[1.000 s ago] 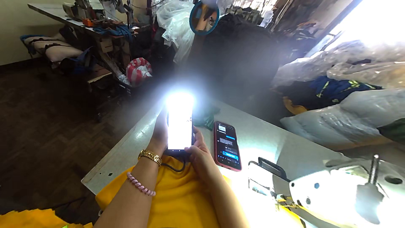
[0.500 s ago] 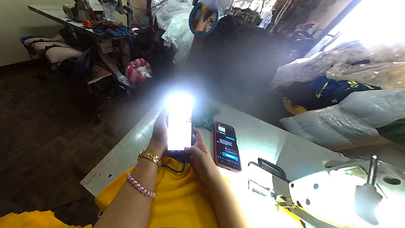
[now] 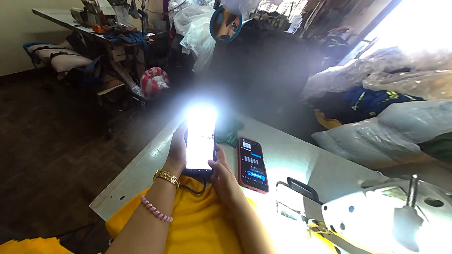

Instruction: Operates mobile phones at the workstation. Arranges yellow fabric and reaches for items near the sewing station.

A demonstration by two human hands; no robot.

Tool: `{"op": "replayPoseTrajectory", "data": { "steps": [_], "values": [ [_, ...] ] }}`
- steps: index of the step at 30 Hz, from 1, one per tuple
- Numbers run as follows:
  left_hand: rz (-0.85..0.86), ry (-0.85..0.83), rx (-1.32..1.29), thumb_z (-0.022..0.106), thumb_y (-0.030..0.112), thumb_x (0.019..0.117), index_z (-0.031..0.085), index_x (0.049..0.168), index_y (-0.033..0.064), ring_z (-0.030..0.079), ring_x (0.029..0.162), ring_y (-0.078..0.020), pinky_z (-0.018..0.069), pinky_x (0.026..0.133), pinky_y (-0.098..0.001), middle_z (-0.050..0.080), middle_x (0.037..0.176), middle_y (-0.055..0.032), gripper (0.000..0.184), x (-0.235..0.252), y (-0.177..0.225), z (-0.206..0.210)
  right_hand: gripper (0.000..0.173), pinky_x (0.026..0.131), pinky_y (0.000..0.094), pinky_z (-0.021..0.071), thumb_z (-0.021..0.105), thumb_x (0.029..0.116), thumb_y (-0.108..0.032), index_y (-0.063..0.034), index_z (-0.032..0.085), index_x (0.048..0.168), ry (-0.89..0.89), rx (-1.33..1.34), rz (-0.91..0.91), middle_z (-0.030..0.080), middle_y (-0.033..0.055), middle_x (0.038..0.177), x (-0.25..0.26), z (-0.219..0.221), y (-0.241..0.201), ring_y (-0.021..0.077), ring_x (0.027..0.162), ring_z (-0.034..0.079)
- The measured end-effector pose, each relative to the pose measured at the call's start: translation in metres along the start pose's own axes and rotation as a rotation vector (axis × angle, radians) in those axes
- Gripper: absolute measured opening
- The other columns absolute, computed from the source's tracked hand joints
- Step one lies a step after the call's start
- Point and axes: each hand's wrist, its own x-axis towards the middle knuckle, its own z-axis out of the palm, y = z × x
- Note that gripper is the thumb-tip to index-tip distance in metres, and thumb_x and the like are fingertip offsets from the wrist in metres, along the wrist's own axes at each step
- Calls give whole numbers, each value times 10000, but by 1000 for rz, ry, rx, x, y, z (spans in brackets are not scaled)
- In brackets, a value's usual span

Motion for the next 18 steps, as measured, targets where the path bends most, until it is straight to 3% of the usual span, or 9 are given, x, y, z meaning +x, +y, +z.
{"op": "replayPoseTrajectory", "data": {
  "steps": [3, 7, 14, 18],
  "values": [
    [-10, -10, -14, 345, 643, 1024, 608, 1347, 240, 634, 1132, -198, 526, 915, -485, 659, 1277, -28, 579, -1, 1, 0, 818, 843, 315, 586, 552, 814, -29, -217, 274, 1561, -6, 26, 43, 595, 78, 1340, 1, 1, -2, 137, 1073, 672],
    [-22, -11, -36, 340, 646, 1027, 617, 1334, 243, 646, 1110, -186, 536, 904, -469, 675, 1248, -16, 578, 0, 1, 1, 846, 858, 319, 588, 550, 800, 23, -214, 265, 1560, -7, 22, 55, 597, 80, 1342, 1, 2, -3, 142, 1082, 675],
    [-28, 3, 12, 329, 656, 1025, 583, 1392, 237, 594, 1219, -223, 496, 969, -517, 621, 1361, -34, 612, 1, -2, -2, 735, 893, 301, 572, 474, 898, 46, -199, 281, 1564, 26, -53, 30, 603, 72, 1352, 2, 3, -3, 122, 1103, 665],
    [-28, 8, 12, 351, 660, 1019, 579, 1400, 241, 574, 1254, -227, 485, 992, -517, 603, 1393, -31, 610, 0, -2, -1, 473, 910, 286, 554, 410, 1082, -126, -199, 348, 1545, 68, -119, 25, 636, 56, 1299, 0, 5, -6, 106, 1083, 665]
  ]
}}
